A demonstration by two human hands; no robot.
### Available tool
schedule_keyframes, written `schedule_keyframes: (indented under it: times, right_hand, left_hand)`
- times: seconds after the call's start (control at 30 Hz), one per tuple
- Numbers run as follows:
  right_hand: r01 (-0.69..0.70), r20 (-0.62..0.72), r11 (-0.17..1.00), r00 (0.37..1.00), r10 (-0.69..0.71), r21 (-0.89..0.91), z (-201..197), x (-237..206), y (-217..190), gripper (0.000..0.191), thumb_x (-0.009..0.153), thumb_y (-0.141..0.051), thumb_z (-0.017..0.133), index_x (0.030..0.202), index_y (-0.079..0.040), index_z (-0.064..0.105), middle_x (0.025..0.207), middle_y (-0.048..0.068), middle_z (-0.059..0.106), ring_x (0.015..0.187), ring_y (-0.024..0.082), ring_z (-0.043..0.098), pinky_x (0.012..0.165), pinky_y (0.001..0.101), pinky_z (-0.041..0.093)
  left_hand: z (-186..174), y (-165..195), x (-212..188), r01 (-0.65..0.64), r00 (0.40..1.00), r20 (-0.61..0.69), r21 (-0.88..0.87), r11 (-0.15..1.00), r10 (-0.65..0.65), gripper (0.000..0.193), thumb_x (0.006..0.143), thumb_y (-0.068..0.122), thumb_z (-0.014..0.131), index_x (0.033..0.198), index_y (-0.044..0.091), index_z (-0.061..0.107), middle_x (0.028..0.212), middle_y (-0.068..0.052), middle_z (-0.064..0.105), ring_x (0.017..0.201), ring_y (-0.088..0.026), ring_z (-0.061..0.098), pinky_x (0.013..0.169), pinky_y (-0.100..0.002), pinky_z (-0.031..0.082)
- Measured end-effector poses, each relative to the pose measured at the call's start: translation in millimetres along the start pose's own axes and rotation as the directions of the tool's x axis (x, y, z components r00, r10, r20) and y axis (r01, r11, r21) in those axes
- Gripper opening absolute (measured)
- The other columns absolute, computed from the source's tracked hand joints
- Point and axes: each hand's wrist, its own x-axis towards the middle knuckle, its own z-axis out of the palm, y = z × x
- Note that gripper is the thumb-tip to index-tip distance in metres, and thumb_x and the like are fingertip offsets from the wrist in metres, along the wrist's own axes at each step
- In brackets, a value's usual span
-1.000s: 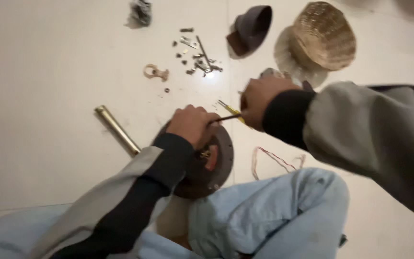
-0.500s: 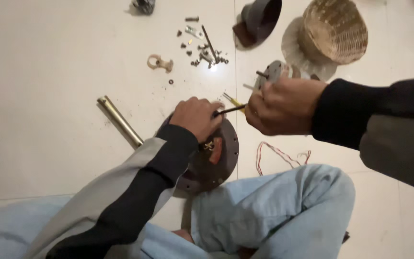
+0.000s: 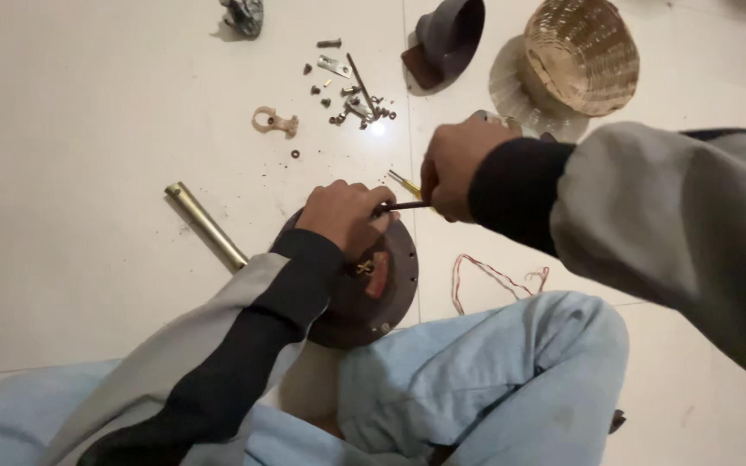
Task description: The person sits on the floor and assembles a small electric motor by inserting screws and washers into the motor housing. They use a yellow screwdriver to tighten the screws and handle several small hardware pieces scattered on the floor.
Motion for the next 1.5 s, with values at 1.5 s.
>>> schedule_keyframes:
  times: [1.5]
  right_hand:
    - [0.541, 0.164, 0.384, 0.712, -0.683, -0.748, 13, 1, 29, 0.019, 0.099, -0.014, 0.056, 0.112, -0.006, 0.068, 0.085, 0.01, 0.072, 0.07, 0.028, 0.073, 0.057, 0.0416, 0.059]
  left_hand:
    - [0, 0, 0, 0.072, 0.997, 0.043, -0.06, 0.996, -0.069, 0.023, 0.086, 0.037, 0.068, 0.097, 0.021, 0.081, 0.083, -0.011, 0.075, 0.082, -0.034, 0.07, 0.075, -0.049, 0.055]
